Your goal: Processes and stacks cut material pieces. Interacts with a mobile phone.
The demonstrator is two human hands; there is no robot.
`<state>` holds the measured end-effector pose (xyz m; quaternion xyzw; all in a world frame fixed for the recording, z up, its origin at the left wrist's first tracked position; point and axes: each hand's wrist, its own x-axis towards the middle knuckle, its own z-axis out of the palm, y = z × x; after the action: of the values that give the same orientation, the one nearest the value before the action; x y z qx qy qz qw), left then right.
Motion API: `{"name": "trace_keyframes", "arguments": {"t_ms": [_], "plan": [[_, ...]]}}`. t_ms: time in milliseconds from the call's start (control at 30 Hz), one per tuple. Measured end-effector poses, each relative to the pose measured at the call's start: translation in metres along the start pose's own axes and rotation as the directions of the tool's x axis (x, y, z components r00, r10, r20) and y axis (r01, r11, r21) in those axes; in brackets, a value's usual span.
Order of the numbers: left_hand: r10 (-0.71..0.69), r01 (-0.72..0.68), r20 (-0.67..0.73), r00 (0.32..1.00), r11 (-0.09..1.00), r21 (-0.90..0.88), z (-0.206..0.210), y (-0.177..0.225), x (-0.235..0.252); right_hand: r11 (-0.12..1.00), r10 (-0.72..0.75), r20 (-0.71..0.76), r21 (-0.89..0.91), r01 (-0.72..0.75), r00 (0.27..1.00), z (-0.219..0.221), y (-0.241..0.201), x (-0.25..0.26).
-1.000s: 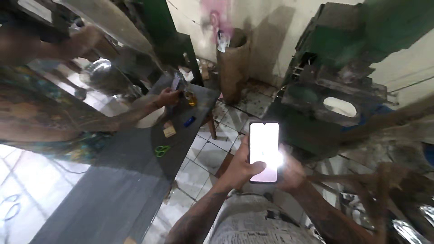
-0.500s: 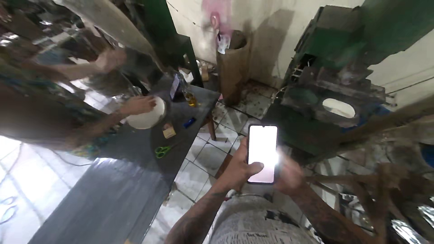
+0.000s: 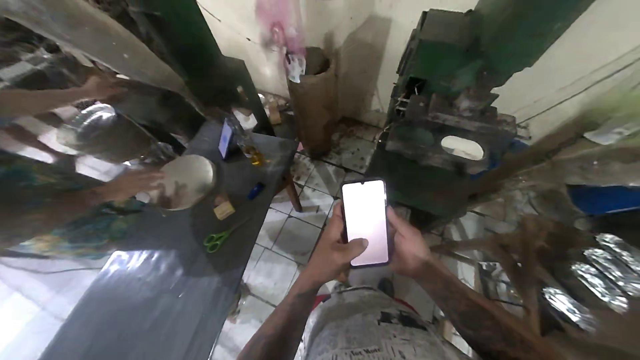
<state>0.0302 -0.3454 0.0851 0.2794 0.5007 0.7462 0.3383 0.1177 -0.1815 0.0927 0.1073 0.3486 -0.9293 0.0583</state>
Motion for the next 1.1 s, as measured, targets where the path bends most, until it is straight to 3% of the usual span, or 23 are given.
{"name": "trace_keyframes", "arguments": {"t_ms": [167,267,533,600,733,967,1100], "plan": [[0.001,-0.001,0.062,0.998,1.0,-0.002,0.001,-0.006,0.005,0.997,-0.056,-0.016,-0.052,0.055,0.998,-0.001,0.0,-0.01],[-0.027,0.027,0.087,0.996,1.0,-0.005,0.005,-0.006,0.009,0.996,-0.084,-0.008,-0.013,0.084,0.996,-0.006,0.0,-0.016],[-0.023,0.031,0.204,0.979,0.999,-0.034,0.015,-0.014,0.022,0.99,-0.108,-0.159,0.075,0.121,0.981,-0.01,0.0,-0.032],[-0.04,0.049,0.218,0.975,0.998,-0.034,0.016,-0.014,0.023,0.981,-0.123,-0.131,0.133,0.14,0.984,-0.013,0.003,-0.032],[-0.077,0.077,0.203,0.976,0.997,0.008,0.014,-0.009,0.021,0.973,-0.175,-0.063,0.143,0.182,0.983,-0.015,0.01,-0.029],[-0.061,0.056,0.092,0.994,0.997,0.048,-0.002,0.015,-0.001,0.982,-0.183,-0.258,-0.085,0.167,0.949,0.019,0.021,-0.007],[-0.089,0.088,0.014,0.996,0.995,0.05,-0.009,0.028,-0.011,0.986,-0.167,-0.081,0.005,0.168,0.983,0.018,0.028,0.012]]}}
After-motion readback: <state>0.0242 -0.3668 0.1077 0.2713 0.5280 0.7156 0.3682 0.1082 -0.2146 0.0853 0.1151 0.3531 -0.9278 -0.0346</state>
